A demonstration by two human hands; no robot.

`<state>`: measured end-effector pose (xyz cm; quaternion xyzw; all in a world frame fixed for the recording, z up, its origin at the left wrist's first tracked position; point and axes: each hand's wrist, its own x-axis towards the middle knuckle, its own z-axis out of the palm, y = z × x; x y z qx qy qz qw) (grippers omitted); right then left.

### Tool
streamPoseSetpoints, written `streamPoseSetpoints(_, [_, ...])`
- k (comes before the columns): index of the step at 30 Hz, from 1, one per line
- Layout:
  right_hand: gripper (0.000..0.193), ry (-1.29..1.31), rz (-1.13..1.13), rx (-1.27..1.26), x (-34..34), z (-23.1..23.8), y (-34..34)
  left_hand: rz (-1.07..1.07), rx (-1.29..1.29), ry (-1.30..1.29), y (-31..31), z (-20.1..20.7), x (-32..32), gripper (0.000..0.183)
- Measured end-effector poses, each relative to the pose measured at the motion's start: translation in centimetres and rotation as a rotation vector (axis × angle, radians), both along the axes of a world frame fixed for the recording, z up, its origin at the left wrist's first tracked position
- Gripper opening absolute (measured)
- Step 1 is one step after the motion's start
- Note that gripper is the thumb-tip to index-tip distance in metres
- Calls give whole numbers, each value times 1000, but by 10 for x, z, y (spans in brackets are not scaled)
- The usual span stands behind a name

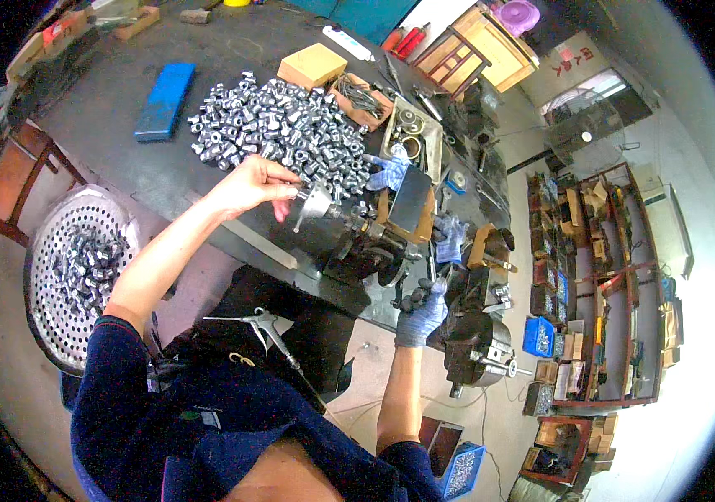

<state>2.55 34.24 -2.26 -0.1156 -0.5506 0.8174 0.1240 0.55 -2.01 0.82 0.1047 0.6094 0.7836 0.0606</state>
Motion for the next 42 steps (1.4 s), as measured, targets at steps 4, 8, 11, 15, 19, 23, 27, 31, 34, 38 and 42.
streamPoseSetpoints(4, [40,70,0,32,-4,-3,2,15,6,-30,3,2,4,26])
streamPoseSetpoints(8, [41,-10,-25,26,-8,-14,4,69,37,3,6,-4,6,25])
streamPoseSetpoints(11, [42,-2,-47,15,-9,-15,3,130,40,27,13,-3,12,24])
streamPoseSetpoints(15, [33,35,-154,-26,2,14,-23,209,2,95,20,-12,12,26])
streamPoseSetpoints(19, [32,101,-106,59,-3,1,-7,276,-67,75,29,-9,10,29])
streamPoseSetpoints(23, [38,62,-149,56,-6,1,-7,338,-43,76,34,-6,14,29])
streamPoseSetpoints(27, [42,143,-117,41,3,10,-13,330,5,-21,34,-6,19,29])
streamPoseSetpoints(31, [41,57,-200,62,-7,-2,-7,335,22,-3,37,-2,16,29])
streamPoseSetpoints(34, [40,35,-206,68,-1,1,-14,327,24,5,35,-5,17,27])
streamPoseSetpoints(38, [43,136,-125,76,1,17,-10,214,36,56,26,-12,13,26])
streamPoseSetpoints(42, [46,194,-42,136,-19,48,-10,196,63,90,26,-8,14,20])
